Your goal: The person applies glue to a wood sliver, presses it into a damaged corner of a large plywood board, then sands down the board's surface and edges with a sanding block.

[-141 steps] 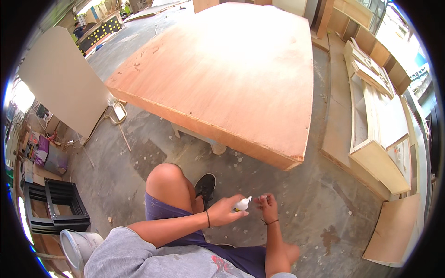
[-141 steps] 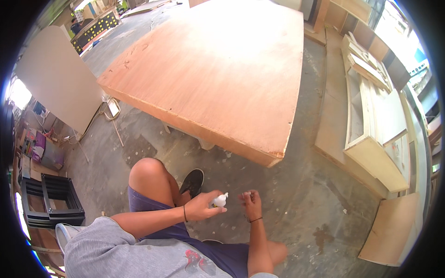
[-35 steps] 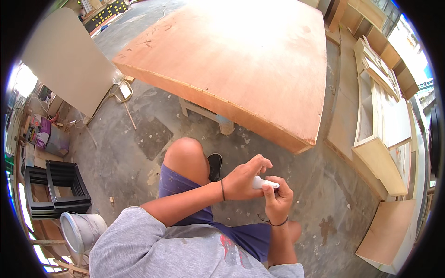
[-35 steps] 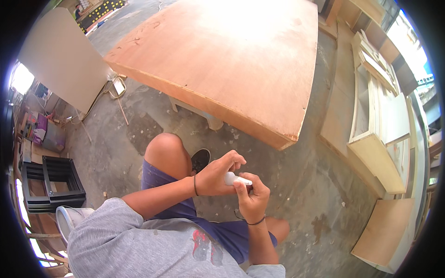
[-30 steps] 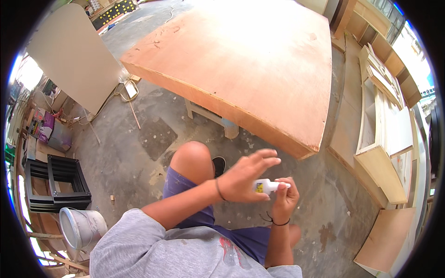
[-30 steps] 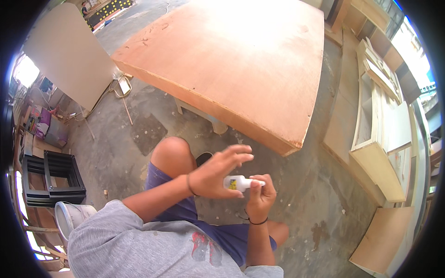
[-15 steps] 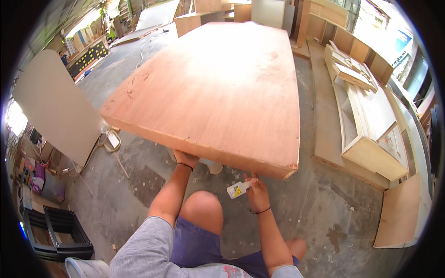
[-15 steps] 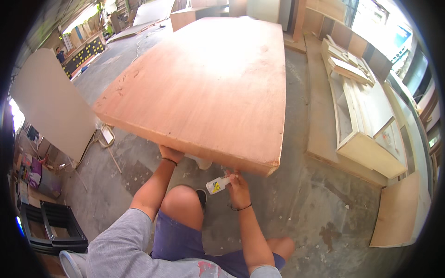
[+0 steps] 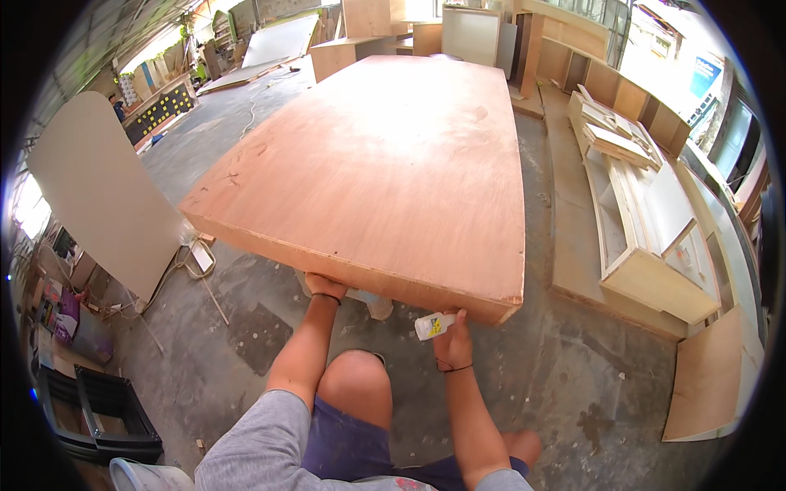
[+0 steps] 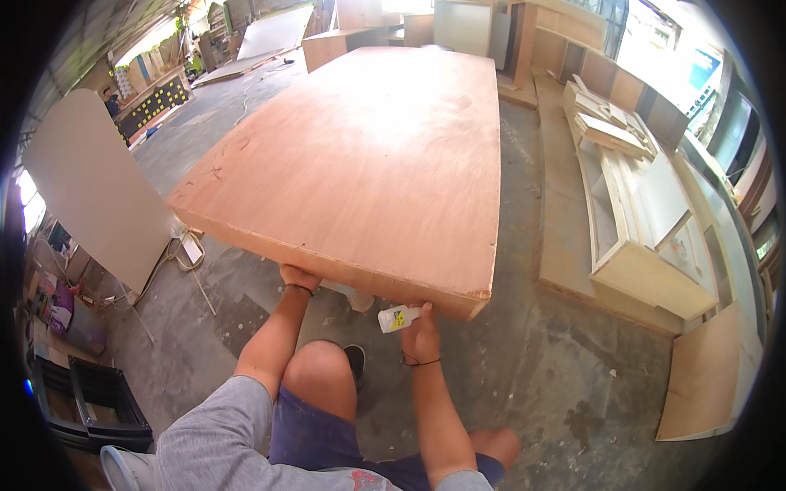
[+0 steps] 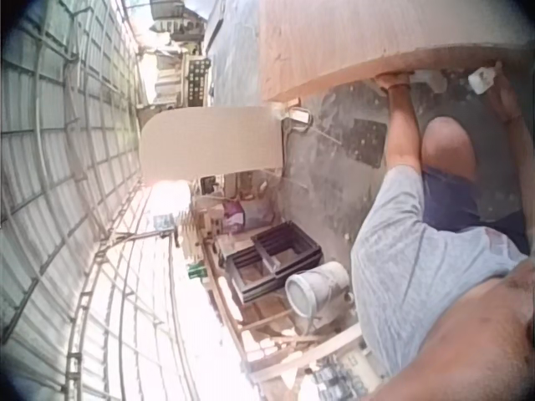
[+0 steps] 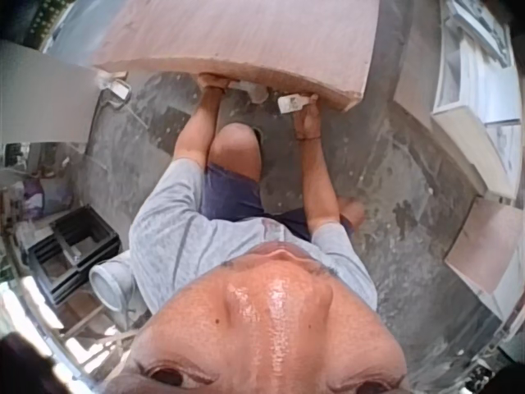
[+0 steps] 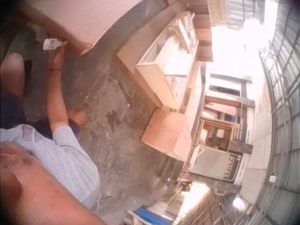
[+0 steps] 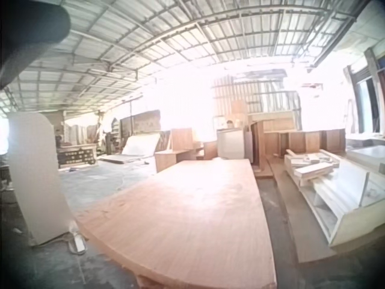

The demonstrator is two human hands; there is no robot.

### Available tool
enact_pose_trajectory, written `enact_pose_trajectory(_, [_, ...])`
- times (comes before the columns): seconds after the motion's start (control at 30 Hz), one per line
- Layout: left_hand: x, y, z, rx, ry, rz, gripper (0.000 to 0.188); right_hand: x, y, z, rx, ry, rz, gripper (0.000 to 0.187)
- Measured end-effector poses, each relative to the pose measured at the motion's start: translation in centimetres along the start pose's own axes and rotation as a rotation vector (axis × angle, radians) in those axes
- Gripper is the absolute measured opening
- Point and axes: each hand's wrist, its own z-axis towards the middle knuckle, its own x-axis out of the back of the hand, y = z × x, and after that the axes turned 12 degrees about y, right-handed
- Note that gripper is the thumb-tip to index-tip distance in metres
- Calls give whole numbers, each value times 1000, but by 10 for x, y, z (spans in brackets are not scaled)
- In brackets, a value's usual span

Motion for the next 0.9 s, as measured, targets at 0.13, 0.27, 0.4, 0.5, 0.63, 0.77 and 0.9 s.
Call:
enact_pose_trajectory(0.13, [-8, -22, -20, 10, -26, 83, 54, 6, -7, 5, 4, 59, 13, 30])
enact_pose_trajectory(0.27, [1, -12, -8, 24, -38, 32, 60, -3, -2, -2, -24, 56, -21, 29])
enact_pose_trajectory(0.4, [12, -5, -5, 127, -133, 115, 59, 8, 7, 2, 33, 76, -25, 29])
enact_pose_trajectory(0.5, [4, -28, -3, 113, -241, 110, 55, 14, -13, 3, 98, -4, -66, 30])
enact_pose_trajectory(0.63, [33, -7, 3, 211, -166, -11, 50, -5, -6, -17, 14, -9, -112, 32])
enact_pose_trajectory(0.77, [51, -6, 9, 189, -232, -31, 47, -7, -12, -20, 63, 30, -144, 33])
enact_pose_trajectory(0.9, [83, 25, 9, 357, -402, 95, 56, 2, -17, -18, 116, 32, -158, 32])
